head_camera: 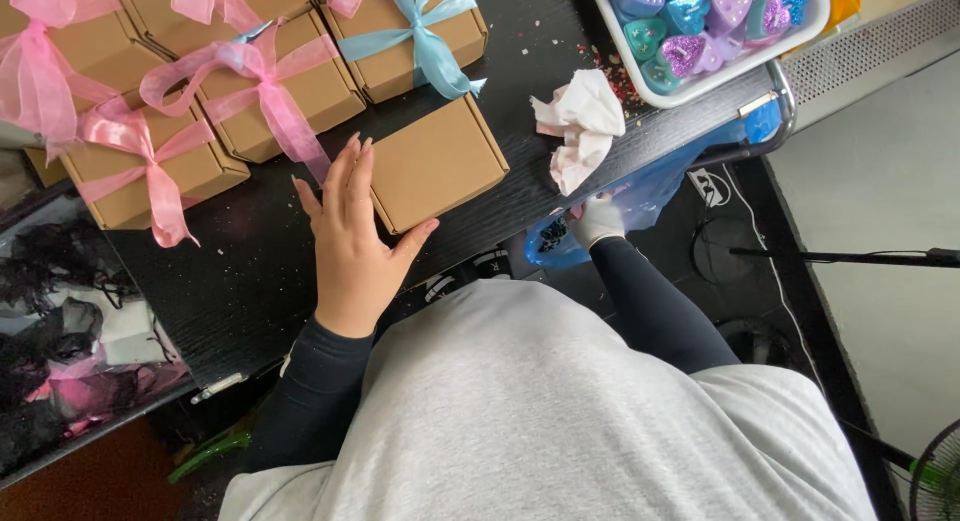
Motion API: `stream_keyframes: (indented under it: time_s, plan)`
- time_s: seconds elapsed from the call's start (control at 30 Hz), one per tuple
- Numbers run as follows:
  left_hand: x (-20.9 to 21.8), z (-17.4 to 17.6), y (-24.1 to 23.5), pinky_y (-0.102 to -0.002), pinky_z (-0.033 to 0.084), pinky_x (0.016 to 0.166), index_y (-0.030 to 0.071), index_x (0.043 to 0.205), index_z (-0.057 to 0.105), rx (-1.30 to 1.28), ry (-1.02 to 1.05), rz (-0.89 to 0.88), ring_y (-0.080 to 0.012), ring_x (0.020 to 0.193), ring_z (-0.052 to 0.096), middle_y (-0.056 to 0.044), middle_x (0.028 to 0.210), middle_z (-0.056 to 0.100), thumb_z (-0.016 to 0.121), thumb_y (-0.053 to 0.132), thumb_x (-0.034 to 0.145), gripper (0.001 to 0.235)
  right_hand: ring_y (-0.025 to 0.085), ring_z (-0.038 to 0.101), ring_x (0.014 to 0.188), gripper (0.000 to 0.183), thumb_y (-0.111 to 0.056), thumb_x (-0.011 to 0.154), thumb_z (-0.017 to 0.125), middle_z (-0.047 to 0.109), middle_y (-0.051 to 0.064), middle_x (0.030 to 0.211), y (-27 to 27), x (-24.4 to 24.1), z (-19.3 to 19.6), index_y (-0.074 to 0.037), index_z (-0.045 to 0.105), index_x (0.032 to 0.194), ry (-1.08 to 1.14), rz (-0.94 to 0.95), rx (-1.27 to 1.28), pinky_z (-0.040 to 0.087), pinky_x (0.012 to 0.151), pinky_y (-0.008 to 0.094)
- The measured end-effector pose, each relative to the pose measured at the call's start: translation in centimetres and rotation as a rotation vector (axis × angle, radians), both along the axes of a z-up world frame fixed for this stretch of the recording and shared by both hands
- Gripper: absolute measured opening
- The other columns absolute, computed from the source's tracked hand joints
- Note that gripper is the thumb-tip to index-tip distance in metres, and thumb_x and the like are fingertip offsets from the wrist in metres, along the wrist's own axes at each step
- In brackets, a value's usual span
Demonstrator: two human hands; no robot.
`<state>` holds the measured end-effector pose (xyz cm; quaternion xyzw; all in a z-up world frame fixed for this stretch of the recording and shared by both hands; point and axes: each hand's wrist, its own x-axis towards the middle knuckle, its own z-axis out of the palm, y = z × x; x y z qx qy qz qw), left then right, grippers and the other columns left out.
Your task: Cleaning small decorative items and placing them into gift boxes with black mesh bags.
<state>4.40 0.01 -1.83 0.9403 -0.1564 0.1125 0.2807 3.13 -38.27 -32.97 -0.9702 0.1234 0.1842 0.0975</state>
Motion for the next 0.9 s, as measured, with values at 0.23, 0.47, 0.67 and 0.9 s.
stream_keyframes:
  time_s: [0.23, 0.47, 0.67, 0.9]
  plan:
    - [-0.2, 0.3, -0.2, -0.073, 0.018, 0.122, 0.005, 0.162, 0.024, -0.062, -0.034, 0.028, -0.0461, 0.153, 0.033, -0.027, 0.164, 0.026, 0.088, 0.041, 0.087, 0.105, 0.046, 0.064, 0.108, 0.03, -0.028, 0.084, 0.068, 0.073, 0.019, 0.11, 0.4, 0.9, -7.0, -0.008, 0.079, 0.104, -0.196, 0.105, 0.131, 0.052, 0.09, 0.052]
    - [-0.2, 0.3, -0.5, -0.073, 0.019, 0.124, 0.001, 0.162, 0.019, -0.049, -0.001, 0.02, -0.0428, 0.151, 0.038, -0.024, 0.163, 0.033, 0.087, 0.04, 0.089, 0.107, 0.039, 0.068, 0.109, 0.027, -0.022, 0.098, 0.059, 0.073, 0.022, 0.114, -8.9, -6.5, -23.3, -0.006, 0.078, 0.107, 0.087, 0.008, 0.139, 0.053, 0.096, 0.047]
    - [-0.2, -0.1, -0.3, -0.073, 0.02, 0.123, 0.003, 0.164, 0.015, -0.065, -0.014, 0.019, -0.0416, 0.149, 0.041, -0.024, 0.16, 0.037, 0.086, 0.041, 0.09, 0.109, 0.037, 0.07, 0.104, 0.025, -0.02, 0.097, 0.061, 0.074, 0.023, 0.109, -3.7, -3.7, -12.6, -0.003, 0.078, 0.104, 0.051, -0.181, 0.194, 0.054, 0.093, 0.044]
    - [-0.2, 0.2, -0.4, -0.073, 0.022, 0.121, 0.003, 0.164, 0.016, -0.07, 0.008, 0.014, -0.0422, 0.147, 0.042, -0.024, 0.157, 0.039, 0.087, 0.041, 0.089, 0.11, 0.036, 0.074, 0.094, 0.021, -0.017, 0.093, 0.067, 0.075, 0.025, 0.098, -0.3, -1.5, -6.3, 0.0, 0.076, 0.1, -0.068, -0.518, 0.274, 0.055, 0.086, 0.04]
